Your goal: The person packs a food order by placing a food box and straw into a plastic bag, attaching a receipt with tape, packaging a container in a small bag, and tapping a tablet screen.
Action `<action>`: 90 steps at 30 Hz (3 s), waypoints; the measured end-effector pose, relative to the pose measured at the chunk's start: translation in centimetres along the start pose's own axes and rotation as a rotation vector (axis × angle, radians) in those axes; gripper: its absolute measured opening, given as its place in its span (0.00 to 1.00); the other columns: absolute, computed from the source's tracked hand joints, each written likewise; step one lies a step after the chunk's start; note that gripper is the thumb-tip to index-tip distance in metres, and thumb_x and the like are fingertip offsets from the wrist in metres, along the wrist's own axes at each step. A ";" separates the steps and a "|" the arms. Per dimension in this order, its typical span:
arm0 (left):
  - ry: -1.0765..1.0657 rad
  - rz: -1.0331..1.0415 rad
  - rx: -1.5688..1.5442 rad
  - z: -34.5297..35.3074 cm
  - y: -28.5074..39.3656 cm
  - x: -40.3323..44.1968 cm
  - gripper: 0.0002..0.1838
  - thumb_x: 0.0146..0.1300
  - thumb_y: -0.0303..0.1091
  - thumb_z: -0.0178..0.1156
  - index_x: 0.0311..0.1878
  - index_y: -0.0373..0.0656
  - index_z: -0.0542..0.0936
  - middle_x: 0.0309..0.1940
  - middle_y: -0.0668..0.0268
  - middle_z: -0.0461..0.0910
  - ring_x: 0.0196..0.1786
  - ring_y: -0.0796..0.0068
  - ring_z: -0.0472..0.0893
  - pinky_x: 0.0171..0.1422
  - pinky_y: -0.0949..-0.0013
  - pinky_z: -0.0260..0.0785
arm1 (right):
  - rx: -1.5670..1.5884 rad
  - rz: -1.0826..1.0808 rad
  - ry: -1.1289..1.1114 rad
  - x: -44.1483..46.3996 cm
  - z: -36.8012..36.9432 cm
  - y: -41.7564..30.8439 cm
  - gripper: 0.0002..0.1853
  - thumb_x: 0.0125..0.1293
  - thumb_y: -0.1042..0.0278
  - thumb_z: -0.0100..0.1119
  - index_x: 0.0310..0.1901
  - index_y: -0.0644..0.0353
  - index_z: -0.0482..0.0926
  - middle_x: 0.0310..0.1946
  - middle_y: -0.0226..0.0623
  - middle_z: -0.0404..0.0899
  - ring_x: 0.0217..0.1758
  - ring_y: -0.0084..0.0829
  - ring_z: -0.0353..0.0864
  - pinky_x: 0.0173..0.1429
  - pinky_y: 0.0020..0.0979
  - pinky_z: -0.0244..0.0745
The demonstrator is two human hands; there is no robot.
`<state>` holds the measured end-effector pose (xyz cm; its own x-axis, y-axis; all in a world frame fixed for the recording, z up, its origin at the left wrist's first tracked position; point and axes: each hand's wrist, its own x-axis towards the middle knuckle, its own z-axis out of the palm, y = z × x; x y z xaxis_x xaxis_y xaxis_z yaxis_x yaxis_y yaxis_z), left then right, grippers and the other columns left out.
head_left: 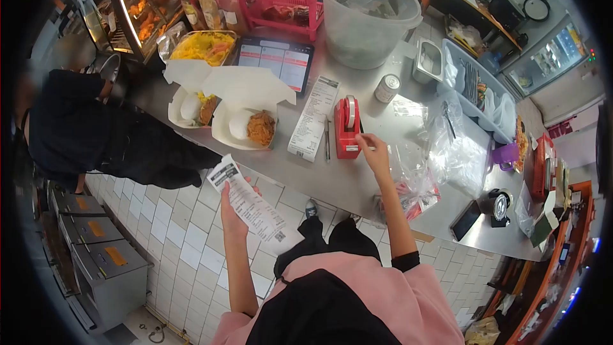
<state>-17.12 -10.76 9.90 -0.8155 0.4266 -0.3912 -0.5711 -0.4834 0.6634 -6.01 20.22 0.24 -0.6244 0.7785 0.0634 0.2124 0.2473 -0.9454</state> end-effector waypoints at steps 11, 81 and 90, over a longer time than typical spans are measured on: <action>0.104 -0.065 0.131 0.0 -0.7 -0.3 0.22 0.65 0.44 0.43 0.59 0.46 0.66 0.39 0.63 0.73 0.38 0.69 0.75 0.45 0.65 0.69 | 0.227 0.146 -0.060 -1.6 0.3 -3.7 0.12 0.55 0.61 0.61 0.32 0.64 0.80 0.20 0.33 0.80 0.26 0.20 0.77 0.32 0.24 0.67; -1.056 0.936 1.720 17.8 -30.3 -2.8 0.24 0.49 0.31 0.58 0.53 0.47 0.72 0.54 0.52 0.65 0.57 0.57 0.65 0.66 0.52 0.50 | -0.122 0.479 -0.607 -0.7 -23.6 4.8 0.18 0.60 0.55 0.57 0.28 0.64 0.78 0.18 0.30 0.76 0.23 0.19 0.74 0.27 0.21 0.67; -1.020 0.864 1.689 18.7 -30.6 -2.5 0.21 0.47 0.32 0.59 0.49 0.49 0.74 0.59 0.44 0.59 0.56 0.49 0.63 0.59 0.54 0.58 | -0.534 0.413 -0.440 -1.2 -22.9 4.1 0.22 0.53 0.51 0.62 0.16 0.63 0.78 0.11 0.34 0.76 0.15 0.24 0.76 0.23 0.25 0.71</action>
<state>4.14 17.25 2.55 -0.1076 0.9633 0.2458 0.8924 -0.0154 0.4509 12.87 33.50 3.59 -0.6318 0.5966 -0.4949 0.7522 0.3177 -0.5772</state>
